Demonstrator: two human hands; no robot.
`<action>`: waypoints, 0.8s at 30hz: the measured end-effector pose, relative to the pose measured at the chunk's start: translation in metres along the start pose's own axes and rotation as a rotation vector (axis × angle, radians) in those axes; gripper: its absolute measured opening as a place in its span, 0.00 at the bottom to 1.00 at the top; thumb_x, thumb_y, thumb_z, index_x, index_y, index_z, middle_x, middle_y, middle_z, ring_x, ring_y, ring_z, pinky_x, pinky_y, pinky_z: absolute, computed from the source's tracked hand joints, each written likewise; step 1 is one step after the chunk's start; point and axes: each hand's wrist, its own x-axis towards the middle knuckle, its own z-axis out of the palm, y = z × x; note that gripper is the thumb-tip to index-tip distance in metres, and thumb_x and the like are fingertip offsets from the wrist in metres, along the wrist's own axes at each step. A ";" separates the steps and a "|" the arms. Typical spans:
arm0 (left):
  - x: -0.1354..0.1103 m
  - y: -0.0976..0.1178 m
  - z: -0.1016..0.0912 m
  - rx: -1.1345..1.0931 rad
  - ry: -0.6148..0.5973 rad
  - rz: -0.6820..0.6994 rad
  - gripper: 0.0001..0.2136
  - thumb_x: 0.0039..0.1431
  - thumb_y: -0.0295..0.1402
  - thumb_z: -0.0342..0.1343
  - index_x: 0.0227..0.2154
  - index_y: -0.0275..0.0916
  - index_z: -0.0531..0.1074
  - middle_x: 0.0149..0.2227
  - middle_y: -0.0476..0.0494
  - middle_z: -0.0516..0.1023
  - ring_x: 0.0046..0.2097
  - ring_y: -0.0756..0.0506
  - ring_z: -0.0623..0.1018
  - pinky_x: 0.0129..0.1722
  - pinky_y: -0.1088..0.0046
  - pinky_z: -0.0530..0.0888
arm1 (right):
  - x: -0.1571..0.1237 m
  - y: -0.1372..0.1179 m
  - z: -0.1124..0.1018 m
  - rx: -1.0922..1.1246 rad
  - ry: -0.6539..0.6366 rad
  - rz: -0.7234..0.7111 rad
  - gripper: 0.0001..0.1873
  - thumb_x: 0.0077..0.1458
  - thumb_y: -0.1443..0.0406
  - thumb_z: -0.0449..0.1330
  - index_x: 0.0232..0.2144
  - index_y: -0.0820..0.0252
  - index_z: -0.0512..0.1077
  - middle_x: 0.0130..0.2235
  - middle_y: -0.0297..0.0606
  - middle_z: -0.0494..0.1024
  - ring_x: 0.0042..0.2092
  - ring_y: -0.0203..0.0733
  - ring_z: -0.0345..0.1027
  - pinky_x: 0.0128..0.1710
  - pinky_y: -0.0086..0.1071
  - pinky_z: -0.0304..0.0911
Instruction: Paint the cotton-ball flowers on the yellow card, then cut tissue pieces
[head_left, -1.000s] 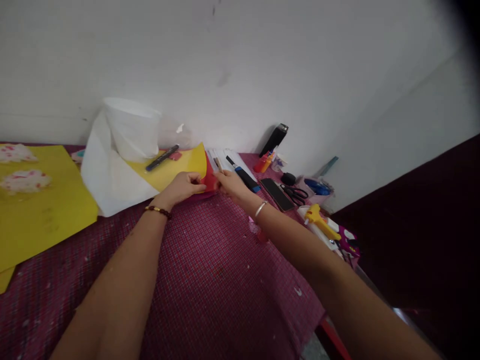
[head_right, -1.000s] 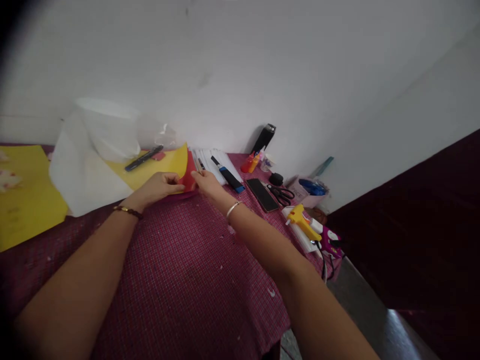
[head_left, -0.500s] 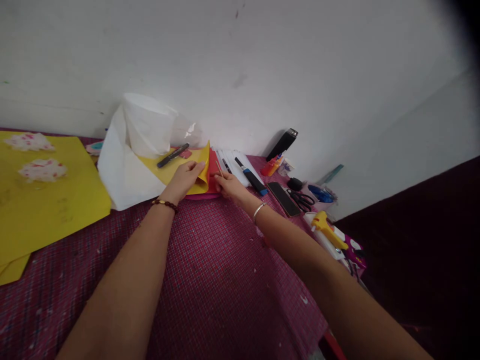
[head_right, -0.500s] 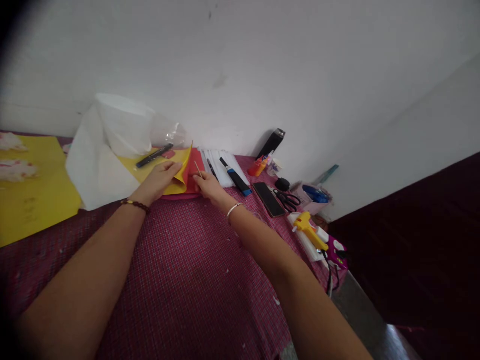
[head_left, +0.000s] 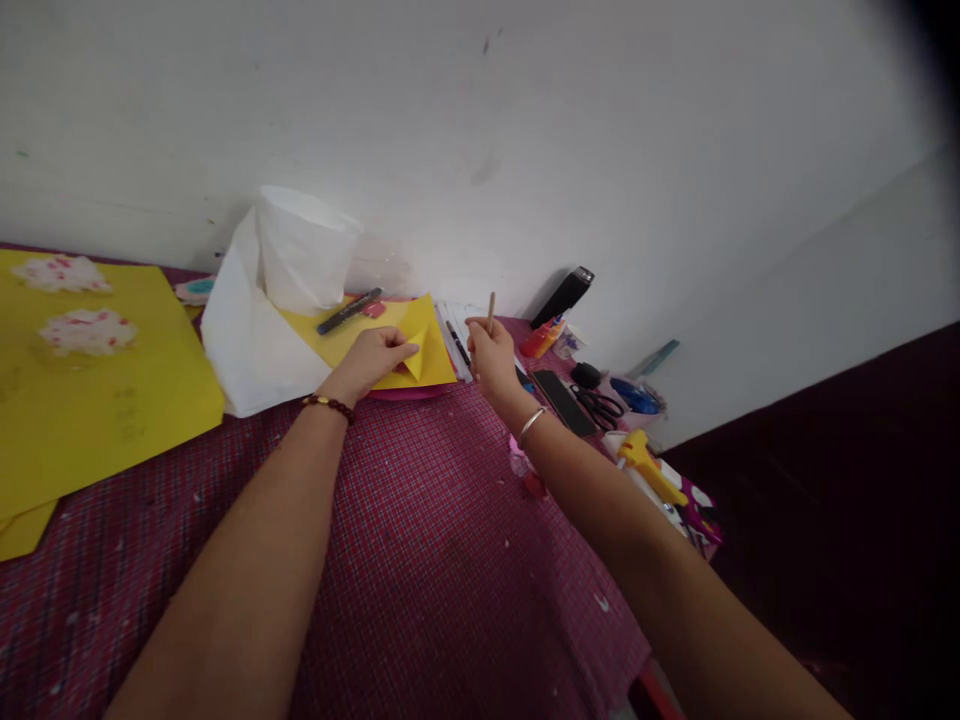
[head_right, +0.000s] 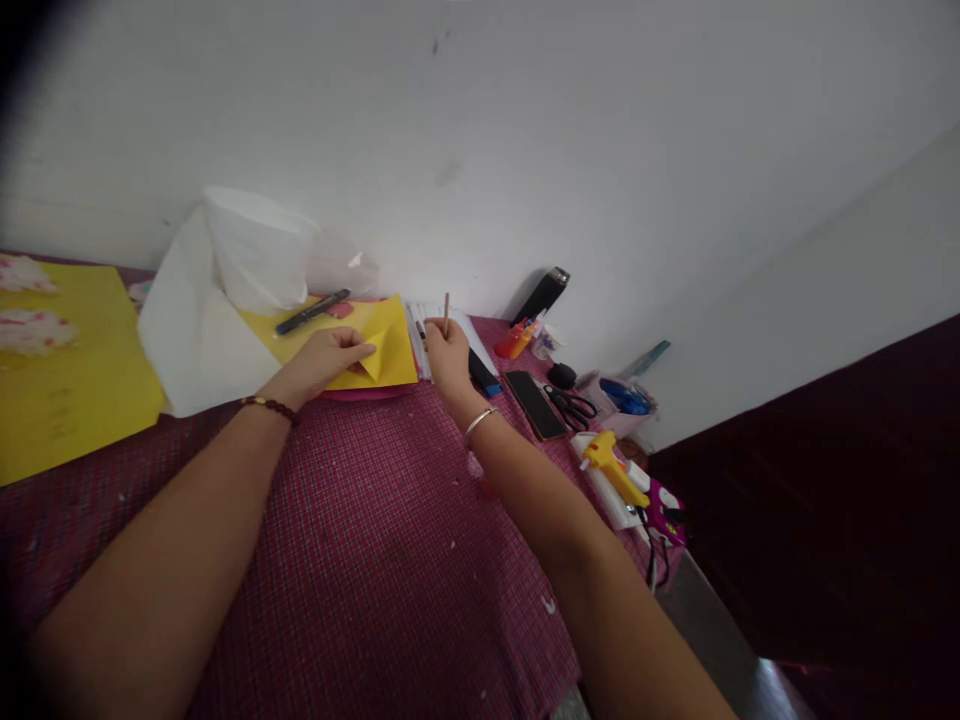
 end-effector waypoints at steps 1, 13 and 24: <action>0.001 -0.002 -0.001 0.008 -0.022 0.010 0.09 0.47 0.34 0.60 0.21 0.37 0.65 0.22 0.52 0.65 0.26 0.52 0.70 0.28 0.75 0.67 | 0.001 -0.001 0.000 -0.019 0.002 0.007 0.07 0.59 0.61 0.54 0.35 0.60 0.68 0.21 0.27 0.64 0.19 0.28 0.50 0.20 0.25 0.48; -0.004 0.005 -0.002 0.163 -0.222 0.111 0.09 0.46 0.33 0.61 0.18 0.38 0.68 0.20 0.53 0.65 0.24 0.53 0.63 0.27 0.74 0.60 | 0.021 -0.006 0.032 -0.591 -0.329 0.126 0.18 0.58 0.55 0.55 0.29 0.65 0.71 0.25 0.37 0.73 0.22 0.32 0.57 0.23 0.27 0.52; 0.011 -0.006 -0.024 -0.238 0.751 0.084 0.15 0.58 0.39 0.51 0.18 0.39 0.65 0.19 0.49 0.68 0.21 0.52 0.68 0.22 0.75 0.65 | 0.050 -0.021 0.020 -0.513 -0.160 0.071 0.06 0.53 0.71 0.54 0.27 0.64 0.70 0.19 0.30 0.63 0.23 0.32 0.56 0.25 0.26 0.54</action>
